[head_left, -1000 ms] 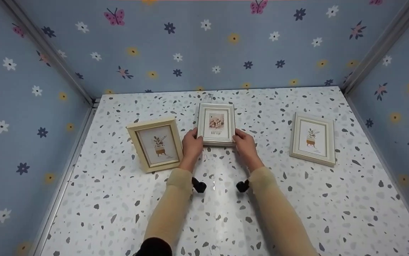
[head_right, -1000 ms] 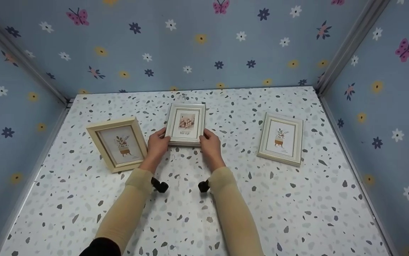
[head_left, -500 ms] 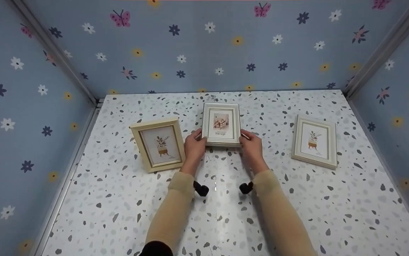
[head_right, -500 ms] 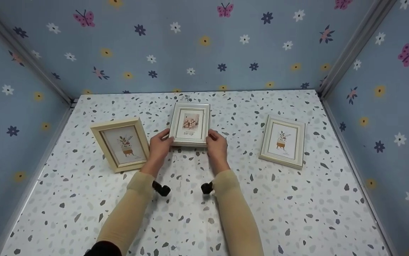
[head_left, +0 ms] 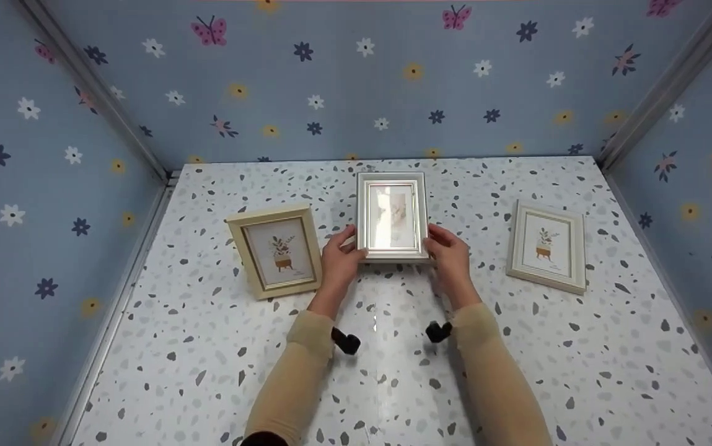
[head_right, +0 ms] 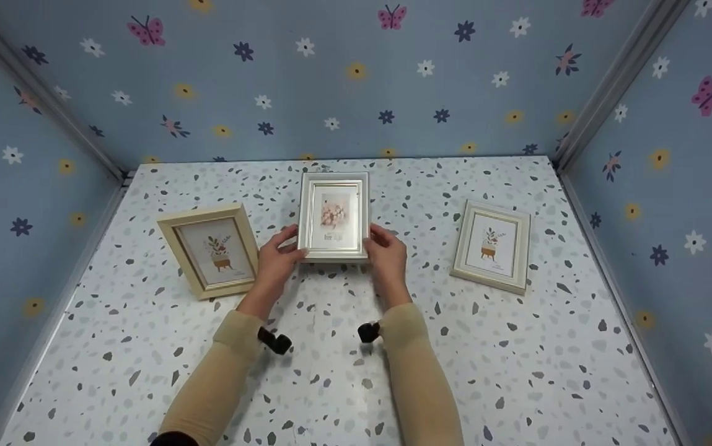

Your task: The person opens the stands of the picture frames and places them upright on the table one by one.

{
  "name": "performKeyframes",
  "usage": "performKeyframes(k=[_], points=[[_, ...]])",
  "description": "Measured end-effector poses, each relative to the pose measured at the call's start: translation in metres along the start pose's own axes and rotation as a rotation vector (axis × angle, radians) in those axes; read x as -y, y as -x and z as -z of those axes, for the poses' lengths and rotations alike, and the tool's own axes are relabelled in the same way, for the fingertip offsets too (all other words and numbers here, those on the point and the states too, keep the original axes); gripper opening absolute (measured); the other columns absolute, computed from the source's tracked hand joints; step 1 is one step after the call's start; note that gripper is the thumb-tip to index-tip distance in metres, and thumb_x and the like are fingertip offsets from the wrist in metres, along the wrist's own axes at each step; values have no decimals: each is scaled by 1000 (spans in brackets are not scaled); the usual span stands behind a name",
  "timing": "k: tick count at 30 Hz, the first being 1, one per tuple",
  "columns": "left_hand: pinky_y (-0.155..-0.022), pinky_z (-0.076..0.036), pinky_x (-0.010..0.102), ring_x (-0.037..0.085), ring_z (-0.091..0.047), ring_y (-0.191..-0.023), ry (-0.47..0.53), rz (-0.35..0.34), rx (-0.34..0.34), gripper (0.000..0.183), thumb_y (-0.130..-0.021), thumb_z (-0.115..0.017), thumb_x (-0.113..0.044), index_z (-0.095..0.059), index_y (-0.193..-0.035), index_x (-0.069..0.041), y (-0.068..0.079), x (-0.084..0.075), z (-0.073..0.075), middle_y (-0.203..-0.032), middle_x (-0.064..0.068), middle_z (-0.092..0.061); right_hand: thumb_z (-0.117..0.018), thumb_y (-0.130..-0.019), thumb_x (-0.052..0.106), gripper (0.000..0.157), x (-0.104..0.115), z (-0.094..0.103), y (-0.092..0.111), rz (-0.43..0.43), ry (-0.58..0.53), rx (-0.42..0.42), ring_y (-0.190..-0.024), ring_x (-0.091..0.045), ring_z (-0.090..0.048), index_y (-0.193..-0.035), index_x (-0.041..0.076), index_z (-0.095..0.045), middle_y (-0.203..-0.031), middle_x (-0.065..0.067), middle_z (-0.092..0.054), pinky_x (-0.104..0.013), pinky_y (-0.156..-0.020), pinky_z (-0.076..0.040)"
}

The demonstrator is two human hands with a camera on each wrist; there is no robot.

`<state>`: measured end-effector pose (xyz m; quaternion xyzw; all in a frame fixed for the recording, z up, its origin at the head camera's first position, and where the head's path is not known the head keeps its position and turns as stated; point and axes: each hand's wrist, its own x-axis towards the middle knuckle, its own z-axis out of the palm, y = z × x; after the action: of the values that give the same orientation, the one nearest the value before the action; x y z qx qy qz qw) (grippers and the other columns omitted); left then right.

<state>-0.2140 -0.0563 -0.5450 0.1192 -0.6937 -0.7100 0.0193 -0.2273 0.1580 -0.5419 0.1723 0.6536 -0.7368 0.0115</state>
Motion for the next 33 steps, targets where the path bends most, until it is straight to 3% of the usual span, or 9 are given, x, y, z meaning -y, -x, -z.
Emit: performKeyframes(k=[7, 12, 19, 25, 33], points=[[-91, -53, 30, 27, -59, -119, -16, -36, 68, 70, -81, -68, 14, -50, -145, -6, 7, -8, 4, -136, 11, -52, -67, -92, 0, 45, 4, 13, 9, 33, -7, 65, -120, -22, -58, -136, 6, -60, -134, -11, -59, -27, -96, -49], [-86, -55, 30, 27, -60, -118, -51, -35, 103, 68, -80, -68, 14, -53, -143, -6, 10, -12, 5, -133, 11, -51, -68, -90, -3, 44, 3, 18, 15, 49, -25, 64, -119, -23, -57, -133, 5, -61, -130, -13, -59, -30, -97, -49], [-89, -53, 28, 25, -62, -112, -113, -51, 77, 60, -83, -71, 8, -57, -140, -7, 9, -12, 9, -119, 10, -55, -69, -87, -9, 43, -4, 21, 26, 129, -57, 68, -115, -24, -57, -129, 0, -63, -125, -15, -61, -30, -94, -51], [-83, -55, 29, 25, -67, -100, -151, -93, 37, 51, -86, -76, -3, -62, -134, -5, 10, -15, 15, -108, 10, -60, -70, -84, -12, 41, -6, 23, 36, 221, -41, 105, -113, -24, -59, -124, -3, -65, -118, -15, -64, -28, -91, -52], [-77, -56, 29, 24, -68, -94, -143, -109, 57, 48, -85, -78, -7, -63, -131, -3, 21, -24, 19, -106, 10, -61, -73, -82, -11, 41, -2, 28, 49, 302, 11, 112, -112, -24, -59, -122, -2, -66, -116, -15, -65, -28, -93, -50]])
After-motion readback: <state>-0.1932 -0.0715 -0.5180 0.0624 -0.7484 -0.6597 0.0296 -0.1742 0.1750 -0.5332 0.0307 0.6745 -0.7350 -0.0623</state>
